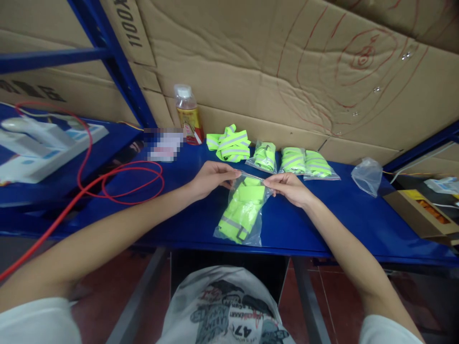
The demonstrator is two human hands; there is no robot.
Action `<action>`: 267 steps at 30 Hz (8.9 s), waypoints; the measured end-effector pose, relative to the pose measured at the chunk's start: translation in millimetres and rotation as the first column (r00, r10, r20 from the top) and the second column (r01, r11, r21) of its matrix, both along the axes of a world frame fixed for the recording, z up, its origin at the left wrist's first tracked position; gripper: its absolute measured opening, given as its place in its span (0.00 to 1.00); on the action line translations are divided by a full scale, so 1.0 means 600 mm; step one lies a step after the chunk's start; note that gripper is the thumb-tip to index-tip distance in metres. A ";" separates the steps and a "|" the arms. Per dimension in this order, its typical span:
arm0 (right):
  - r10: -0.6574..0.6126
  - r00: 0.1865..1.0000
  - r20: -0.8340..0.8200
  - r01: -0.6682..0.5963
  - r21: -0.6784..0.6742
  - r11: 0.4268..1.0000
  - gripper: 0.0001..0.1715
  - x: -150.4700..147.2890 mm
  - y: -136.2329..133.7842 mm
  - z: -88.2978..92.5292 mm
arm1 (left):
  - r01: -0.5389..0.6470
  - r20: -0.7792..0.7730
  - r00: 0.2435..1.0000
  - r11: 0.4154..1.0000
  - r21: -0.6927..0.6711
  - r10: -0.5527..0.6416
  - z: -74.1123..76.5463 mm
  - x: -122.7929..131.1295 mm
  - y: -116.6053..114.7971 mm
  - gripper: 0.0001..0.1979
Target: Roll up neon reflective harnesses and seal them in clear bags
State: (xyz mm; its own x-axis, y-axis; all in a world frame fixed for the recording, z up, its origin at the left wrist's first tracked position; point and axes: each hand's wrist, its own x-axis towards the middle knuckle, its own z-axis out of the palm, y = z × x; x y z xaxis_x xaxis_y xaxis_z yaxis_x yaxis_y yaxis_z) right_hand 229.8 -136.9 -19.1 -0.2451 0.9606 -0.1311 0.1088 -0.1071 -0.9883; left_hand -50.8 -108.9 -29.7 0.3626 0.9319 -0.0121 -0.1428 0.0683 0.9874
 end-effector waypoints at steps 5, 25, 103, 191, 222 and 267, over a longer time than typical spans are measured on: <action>0.058 0.996 0.065 -0.064 0.090 0.994 0.28 -0.006 -0.005 0.008 | 0.078 0.010 0.997 0.996 -0.039 -0.077 0.006 0.005 -0.004 0.17; 0.208 0.972 0.111 -0.223 0.147 0.964 0.32 -0.033 -0.005 -0.009 | 0.416 -0.266 0.885 0.906 0.081 -0.383 -0.016 0.034 0.015 0.19; -0.986 -0.098 0.137 0.572 0.818 0.057 0.19 0.448 0.072 -0.016 | 0.145 -0.499 0.641 0.547 0.825 0.583 -0.055 -0.002 0.104 0.31; -0.423 0.867 0.264 -0.302 0.953 -0.024 0.10 -0.006 -0.013 0.004 | -0.111 0.139 0.891 -0.089 0.990 0.433 0.003 -0.017 0.053 0.39; -0.514 0.798 0.316 -0.137 0.925 0.355 0.31 0.017 -0.001 0.011 | -0.129 0.283 0.958 0.941 0.313 0.037 0.060 -0.015 0.055 0.28; 0.138 0.967 0.214 -0.243 0.622 0.744 0.42 0.094 0.014 0.294 | -0.190 0.324 0.945 0.751 0.632 -0.034 0.316 -0.038 0.066 0.16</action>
